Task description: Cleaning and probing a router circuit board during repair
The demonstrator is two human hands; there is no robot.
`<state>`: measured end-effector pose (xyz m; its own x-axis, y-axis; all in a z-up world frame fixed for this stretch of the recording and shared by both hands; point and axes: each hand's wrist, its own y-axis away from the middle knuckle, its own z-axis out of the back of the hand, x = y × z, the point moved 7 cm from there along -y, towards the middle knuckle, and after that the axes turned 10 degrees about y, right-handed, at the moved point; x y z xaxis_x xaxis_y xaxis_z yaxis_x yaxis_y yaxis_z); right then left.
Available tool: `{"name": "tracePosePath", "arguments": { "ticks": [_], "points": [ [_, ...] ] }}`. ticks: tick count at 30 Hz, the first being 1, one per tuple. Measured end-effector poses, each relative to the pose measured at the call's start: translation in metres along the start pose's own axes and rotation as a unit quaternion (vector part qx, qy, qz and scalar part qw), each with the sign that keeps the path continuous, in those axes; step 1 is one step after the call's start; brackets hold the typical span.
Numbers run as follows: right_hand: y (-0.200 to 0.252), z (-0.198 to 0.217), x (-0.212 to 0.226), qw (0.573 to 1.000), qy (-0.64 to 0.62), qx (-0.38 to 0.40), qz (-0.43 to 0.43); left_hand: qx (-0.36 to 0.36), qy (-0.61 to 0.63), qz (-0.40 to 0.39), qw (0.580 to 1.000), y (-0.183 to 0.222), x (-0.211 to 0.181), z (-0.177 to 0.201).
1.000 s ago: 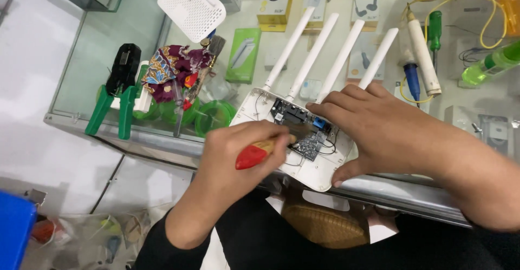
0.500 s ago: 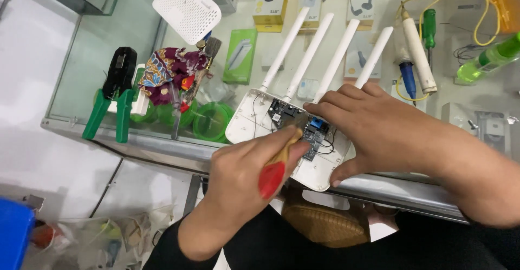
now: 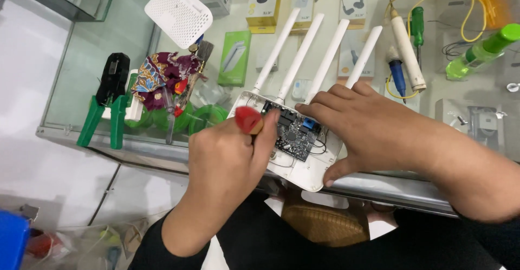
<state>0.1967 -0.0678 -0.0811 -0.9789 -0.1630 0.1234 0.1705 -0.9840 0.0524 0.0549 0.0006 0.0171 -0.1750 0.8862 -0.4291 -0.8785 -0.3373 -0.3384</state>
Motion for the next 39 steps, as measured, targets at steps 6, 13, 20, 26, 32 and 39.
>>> {"name": "tracePosePath", "arguments": {
  "ticks": [6,13,20,26,32,39],
  "points": [
    [-0.001,0.001,0.001,1.000,-0.016,0.015,-0.001,-0.044,-0.038,0.046,0.997,0.015,0.023,0.008],
    [0.003,0.004,0.002,0.999,-0.008,-0.042,0.022,-0.049,-0.032,0.020,0.998,0.015,0.011,0.001],
    [0.001,0.002,0.000,1.000,-0.014,-0.019,0.014,-0.033,0.119,0.015,0.992,0.007,-0.011,0.025],
    [0.002,0.002,0.000,0.999,-0.014,-0.029,0.023,0.061,0.252,-0.004,0.966,0.014,-0.016,0.007],
    [0.001,0.003,0.000,0.999,-0.029,-0.017,0.013,0.022,0.187,-0.039,0.981,0.013,-0.011,0.011],
    [0.002,0.002,0.001,0.999,-0.018,-0.037,0.023,0.030,0.198,-0.075,0.977,0.013,-0.023,0.006]
  ]
}}
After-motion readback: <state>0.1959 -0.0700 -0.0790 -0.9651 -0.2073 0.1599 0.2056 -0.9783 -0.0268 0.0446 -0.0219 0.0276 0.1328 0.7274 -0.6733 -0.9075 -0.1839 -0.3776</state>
